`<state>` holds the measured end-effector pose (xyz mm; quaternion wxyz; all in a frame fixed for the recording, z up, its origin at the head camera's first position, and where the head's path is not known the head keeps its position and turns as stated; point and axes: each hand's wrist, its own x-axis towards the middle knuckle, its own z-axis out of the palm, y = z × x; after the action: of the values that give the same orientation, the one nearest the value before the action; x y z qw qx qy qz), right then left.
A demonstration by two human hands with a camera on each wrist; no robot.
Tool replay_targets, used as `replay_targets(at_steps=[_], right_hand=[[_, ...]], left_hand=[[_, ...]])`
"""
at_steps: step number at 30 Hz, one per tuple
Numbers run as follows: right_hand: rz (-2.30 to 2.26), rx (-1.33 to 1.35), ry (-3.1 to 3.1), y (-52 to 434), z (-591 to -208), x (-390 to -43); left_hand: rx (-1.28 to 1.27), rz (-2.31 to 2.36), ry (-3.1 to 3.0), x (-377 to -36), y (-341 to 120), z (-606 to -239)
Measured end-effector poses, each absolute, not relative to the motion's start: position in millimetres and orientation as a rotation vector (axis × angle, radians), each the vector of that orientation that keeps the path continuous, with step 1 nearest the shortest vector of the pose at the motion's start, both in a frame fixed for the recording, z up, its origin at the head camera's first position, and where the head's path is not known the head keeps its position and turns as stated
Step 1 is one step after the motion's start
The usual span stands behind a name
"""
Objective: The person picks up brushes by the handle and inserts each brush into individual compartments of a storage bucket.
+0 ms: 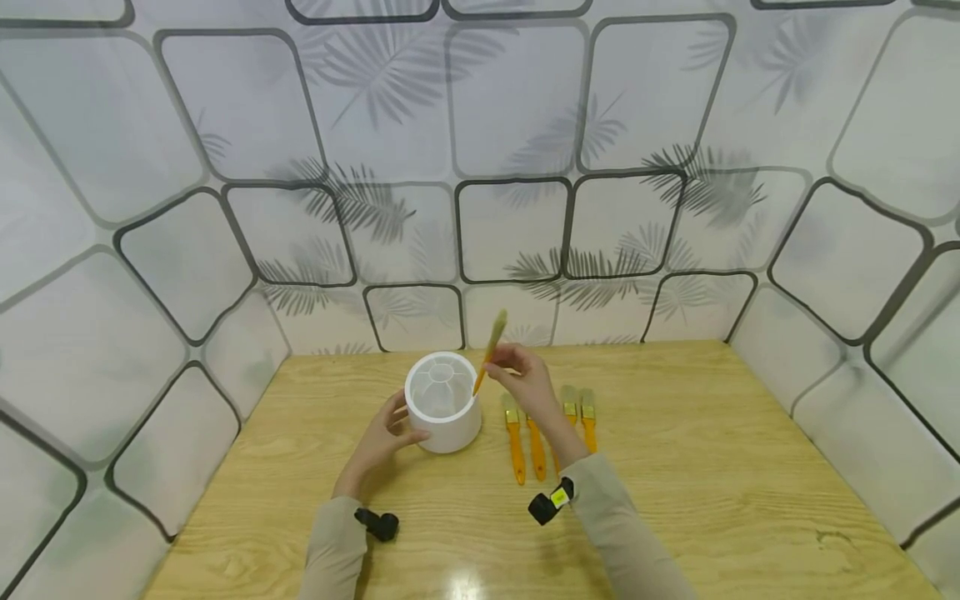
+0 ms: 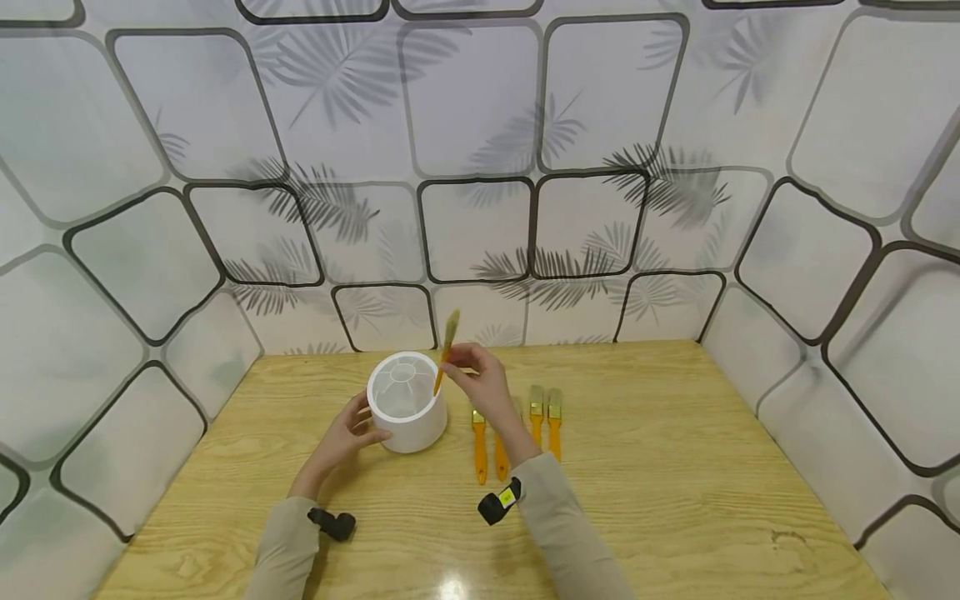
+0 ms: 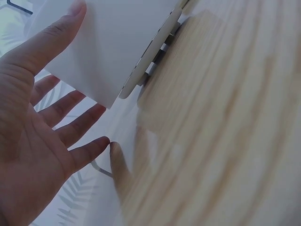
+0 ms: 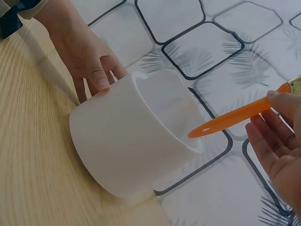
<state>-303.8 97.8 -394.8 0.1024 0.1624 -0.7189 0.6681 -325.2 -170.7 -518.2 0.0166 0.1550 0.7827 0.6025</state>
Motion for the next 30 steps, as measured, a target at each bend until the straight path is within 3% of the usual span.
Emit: replay_targets(at_steps=[12,22,30], right_hand=[[1.954,0.496,-2.160,90,-398,-303],[1.915,0.544,-2.151,85,-400,-303],[1.884,0.587,-2.166,82,-399,-301]], left_hand=[[0.470,1.850,2.407,-307,-167,-488],[0.485,1.858,2.411,-308,-168,-490],[0.489,1.886,2.436,-322,-172,-514]])
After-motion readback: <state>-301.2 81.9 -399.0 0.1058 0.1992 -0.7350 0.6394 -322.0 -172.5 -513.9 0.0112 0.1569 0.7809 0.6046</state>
